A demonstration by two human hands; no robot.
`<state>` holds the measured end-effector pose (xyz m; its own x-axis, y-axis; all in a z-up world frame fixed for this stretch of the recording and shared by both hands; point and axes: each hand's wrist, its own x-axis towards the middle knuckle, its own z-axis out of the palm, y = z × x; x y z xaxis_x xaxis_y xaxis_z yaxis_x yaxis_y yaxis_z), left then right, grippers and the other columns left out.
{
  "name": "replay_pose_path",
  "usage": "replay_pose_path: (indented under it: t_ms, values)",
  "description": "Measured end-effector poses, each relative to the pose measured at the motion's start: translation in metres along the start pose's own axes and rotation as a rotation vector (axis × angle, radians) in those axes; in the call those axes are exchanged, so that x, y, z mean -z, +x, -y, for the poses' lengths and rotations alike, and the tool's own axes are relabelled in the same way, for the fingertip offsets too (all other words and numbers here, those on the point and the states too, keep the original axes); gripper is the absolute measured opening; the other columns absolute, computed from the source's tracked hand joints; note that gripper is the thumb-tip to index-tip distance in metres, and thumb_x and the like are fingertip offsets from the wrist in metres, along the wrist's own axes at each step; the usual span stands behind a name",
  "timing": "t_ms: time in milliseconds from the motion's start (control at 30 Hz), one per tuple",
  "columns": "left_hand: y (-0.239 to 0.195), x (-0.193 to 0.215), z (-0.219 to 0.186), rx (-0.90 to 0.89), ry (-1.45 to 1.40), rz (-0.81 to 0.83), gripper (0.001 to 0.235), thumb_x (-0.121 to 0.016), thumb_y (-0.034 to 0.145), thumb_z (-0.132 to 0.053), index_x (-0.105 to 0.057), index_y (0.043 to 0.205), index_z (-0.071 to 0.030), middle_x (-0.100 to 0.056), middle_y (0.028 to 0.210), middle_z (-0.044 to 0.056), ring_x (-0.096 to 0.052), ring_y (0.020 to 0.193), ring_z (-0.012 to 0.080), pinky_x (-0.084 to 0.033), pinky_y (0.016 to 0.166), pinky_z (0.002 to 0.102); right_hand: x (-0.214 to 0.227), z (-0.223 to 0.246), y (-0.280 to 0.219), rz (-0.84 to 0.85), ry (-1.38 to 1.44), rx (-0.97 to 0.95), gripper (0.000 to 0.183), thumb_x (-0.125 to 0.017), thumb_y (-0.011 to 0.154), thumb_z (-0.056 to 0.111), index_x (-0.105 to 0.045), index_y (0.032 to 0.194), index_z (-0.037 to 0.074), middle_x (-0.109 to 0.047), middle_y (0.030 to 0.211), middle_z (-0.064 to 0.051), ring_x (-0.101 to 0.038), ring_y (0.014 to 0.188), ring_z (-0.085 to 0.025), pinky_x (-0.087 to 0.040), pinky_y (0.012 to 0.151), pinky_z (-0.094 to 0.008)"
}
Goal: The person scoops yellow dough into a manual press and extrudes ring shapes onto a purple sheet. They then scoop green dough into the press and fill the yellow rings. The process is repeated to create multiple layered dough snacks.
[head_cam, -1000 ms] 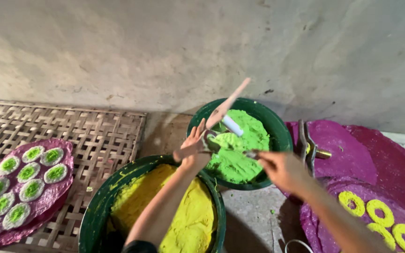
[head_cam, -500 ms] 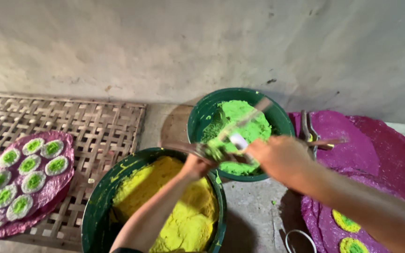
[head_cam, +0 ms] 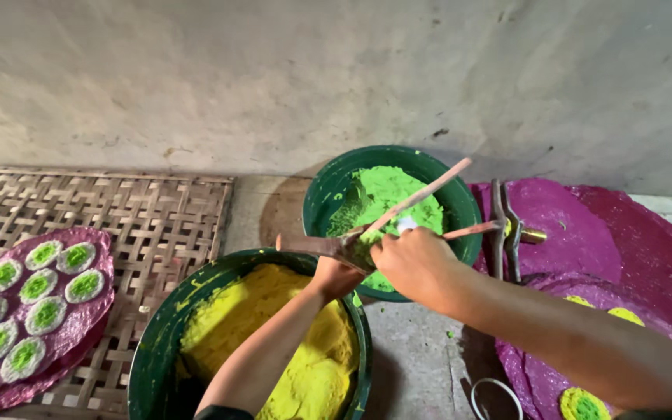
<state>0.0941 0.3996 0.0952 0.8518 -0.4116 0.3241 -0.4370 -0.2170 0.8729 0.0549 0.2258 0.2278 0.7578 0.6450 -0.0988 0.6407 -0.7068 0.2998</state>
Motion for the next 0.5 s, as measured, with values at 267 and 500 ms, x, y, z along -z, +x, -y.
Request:
replay_pose_path:
  t_ms: [267,500]
  values:
    - [0.010,0.046,-0.008,-0.173,0.503,-0.191,0.041,-0.079,0.082,-0.030,-0.069,0.118,-0.013,-0.069,0.125,0.012,-0.067,0.107,0.0338,-0.057,0.087,0.044,0.052,-0.046,-0.042,0.086,0.156,-0.226,0.030,-0.054,0.087,0.012,-0.067,0.112,0.021,-0.070,0.089,-0.004,-0.074,0.067,-0.026,-0.059,0.052,-0.042]
    - [0.043,0.007,0.004,-0.266,0.510,-0.121,0.052,-0.072,0.081,-0.022,-0.063,0.130,-0.008,-0.066,0.132,0.013,-0.063,0.121,0.0331,-0.054,0.097,0.043,0.003,-0.012,0.003,-0.074,-0.021,-0.104,0.014,-0.058,0.088,0.016,-0.067,0.096,0.008,-0.070,0.082,-0.010,-0.074,0.066,-0.026,-0.059,0.052,-0.040]
